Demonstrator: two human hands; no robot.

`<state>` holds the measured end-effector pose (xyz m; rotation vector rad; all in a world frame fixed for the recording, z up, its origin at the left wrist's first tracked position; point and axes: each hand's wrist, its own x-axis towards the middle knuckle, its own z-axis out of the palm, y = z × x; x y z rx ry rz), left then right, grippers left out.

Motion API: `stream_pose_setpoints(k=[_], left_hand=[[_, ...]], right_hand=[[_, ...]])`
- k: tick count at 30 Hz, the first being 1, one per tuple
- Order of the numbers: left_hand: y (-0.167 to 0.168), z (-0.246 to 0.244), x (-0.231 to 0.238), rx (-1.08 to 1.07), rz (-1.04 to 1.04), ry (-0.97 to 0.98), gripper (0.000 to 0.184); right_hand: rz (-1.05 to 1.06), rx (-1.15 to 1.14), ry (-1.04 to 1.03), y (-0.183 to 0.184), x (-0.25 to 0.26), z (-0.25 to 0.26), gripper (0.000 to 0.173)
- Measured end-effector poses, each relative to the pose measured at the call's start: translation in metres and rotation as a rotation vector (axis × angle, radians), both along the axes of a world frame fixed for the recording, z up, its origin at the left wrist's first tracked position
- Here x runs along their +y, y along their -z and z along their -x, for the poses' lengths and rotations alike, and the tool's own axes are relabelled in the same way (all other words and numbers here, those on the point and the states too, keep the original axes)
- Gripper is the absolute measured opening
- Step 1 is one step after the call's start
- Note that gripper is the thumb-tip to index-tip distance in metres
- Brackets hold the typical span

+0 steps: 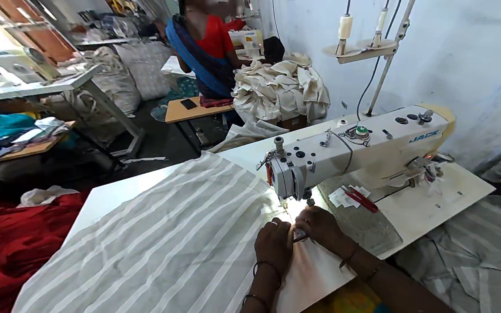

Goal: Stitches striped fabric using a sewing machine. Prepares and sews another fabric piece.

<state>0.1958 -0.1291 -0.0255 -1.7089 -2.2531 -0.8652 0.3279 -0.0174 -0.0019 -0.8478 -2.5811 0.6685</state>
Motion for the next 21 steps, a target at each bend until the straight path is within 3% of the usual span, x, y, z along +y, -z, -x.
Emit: stream_pose_setpoints(k=[3,7,10,13,16,18,21], left_hand=[[-0.003,-0.001,-0.001,-0.015,0.028,0.011,0.014],[-0.003,-0.002,-0.002,0.033,0.060,0.016,0.022],[-0.006,-0.002,-0.003,0.070,0.084,-0.035,0.018],[-0.011,0.004,0.000,-0.024,0.182,-0.084,0.023],[-0.023,0.010,0.013,-0.104,0.466,-0.123,0.037],[-0.029,0.012,0.023,-0.128,0.555,-0.143,0.039],[-0.024,0.014,0.024,-0.143,0.500,-0.155,0.036]], right_hand=[[0.010,-0.033,-0.035,-0.001,0.001,-0.002,0.020],[-0.224,0.014,-0.123,0.016,0.001,-0.003,0.022],[-0.268,0.032,-0.155,0.014,0.003,-0.002,0.019],[0.056,-0.079,-0.106,-0.008,0.014,0.001,0.023],[0.299,-0.154,0.006,-0.014,0.030,0.012,0.027],[0.222,-0.086,0.081,-0.010,0.023,0.014,0.021],[-0.248,-0.035,0.108,0.008,-0.016,0.008,0.013]])
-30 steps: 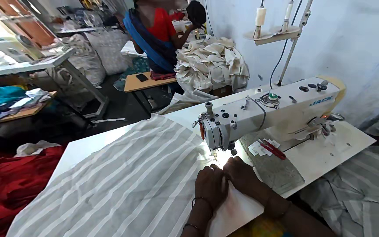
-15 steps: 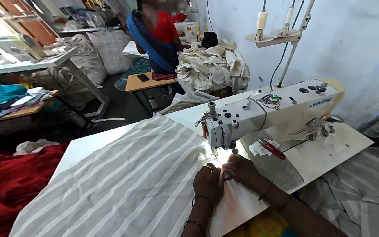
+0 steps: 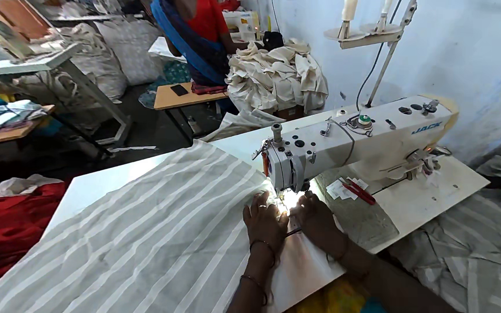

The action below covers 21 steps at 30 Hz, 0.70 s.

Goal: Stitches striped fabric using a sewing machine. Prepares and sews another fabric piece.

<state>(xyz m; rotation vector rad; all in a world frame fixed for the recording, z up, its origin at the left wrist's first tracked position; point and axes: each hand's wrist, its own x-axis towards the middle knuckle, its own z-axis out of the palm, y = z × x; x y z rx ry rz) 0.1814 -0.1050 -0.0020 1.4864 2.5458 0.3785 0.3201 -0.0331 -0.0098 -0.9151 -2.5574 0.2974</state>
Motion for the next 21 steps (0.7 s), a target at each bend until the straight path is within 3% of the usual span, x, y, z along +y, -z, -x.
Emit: stream_pose_setpoints(k=[2,5,9,13,16,18,21], left_hand=[[0.005,0.001,-0.001,0.005,-0.055,-0.005,0.034],[0.004,0.003,0.000,-0.006,-0.053,-0.012,0.031],[0.002,0.008,0.008,0.016,-0.056,-0.031,0.031],[-0.005,0.010,0.016,-0.002,-0.011,-0.053,0.032],[-0.005,0.012,0.020,0.003,0.003,-0.072,0.034],[-0.005,0.013,0.021,0.011,0.003,-0.083,0.035],[-0.004,0.014,0.023,0.011,-0.005,-0.090,0.033]], right_hand=[[-0.177,-0.070,0.028,0.012,-0.020,-0.002,0.020],[-0.089,-0.206,0.026,0.008,-0.028,-0.002,0.037],[-0.146,-0.197,0.032,0.005,-0.020,0.011,0.034],[-0.068,-0.198,0.013,0.004,-0.006,0.012,0.040],[-0.082,-0.068,-0.009,-0.002,0.012,-0.030,0.047],[-0.234,0.130,0.047,-0.023,0.037,-0.080,0.039],[-0.474,0.314,0.276,-0.087,0.101,-0.164,0.029]])
